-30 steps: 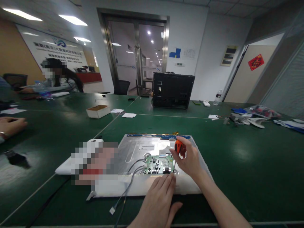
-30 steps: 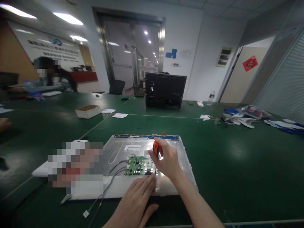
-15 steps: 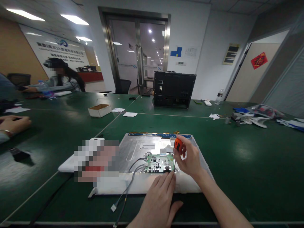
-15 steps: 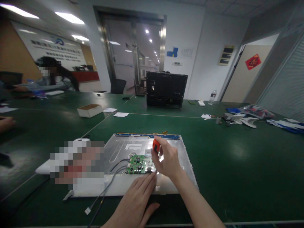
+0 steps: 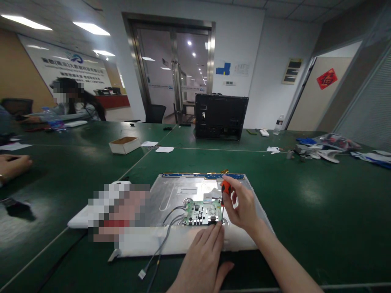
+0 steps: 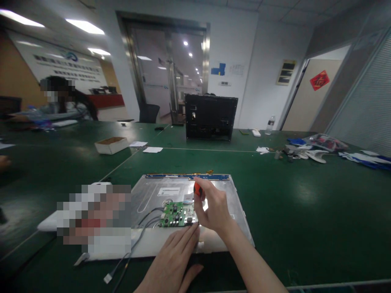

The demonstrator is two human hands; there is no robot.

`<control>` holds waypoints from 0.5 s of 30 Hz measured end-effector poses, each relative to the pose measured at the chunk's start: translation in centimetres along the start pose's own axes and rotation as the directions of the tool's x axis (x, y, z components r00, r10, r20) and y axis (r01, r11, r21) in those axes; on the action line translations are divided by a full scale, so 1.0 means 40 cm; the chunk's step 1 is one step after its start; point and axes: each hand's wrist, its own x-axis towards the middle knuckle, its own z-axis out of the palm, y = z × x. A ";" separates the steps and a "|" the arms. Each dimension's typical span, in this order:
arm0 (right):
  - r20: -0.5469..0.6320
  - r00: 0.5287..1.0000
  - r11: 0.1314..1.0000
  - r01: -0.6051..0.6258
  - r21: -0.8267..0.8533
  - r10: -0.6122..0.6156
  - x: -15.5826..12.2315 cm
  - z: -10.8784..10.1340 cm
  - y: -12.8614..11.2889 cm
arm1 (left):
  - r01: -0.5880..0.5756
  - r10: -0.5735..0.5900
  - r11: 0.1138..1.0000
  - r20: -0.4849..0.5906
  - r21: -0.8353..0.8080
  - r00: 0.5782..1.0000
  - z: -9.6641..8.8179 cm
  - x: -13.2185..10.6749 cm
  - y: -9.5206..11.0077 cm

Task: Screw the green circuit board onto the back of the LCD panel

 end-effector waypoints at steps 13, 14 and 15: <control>-0.026 0.999 0.999 0.025 -0.026 -0.025 0.005 0.002 -0.003 | 0.026 -0.027 1.000 0.064 0.008 0.998 -0.010 0.007 0.006; -0.018 1.000 1.000 0.019 -0.018 -0.019 0.004 0.000 -0.004 | 0.028 -0.028 1.000 0.067 0.010 0.997 -0.011 0.007 0.007; -0.013 1.000 1.000 0.015 -0.012 -0.015 0.004 -0.002 -0.005 | 0.028 -0.029 1.000 0.069 0.010 0.997 -0.013 0.008 0.007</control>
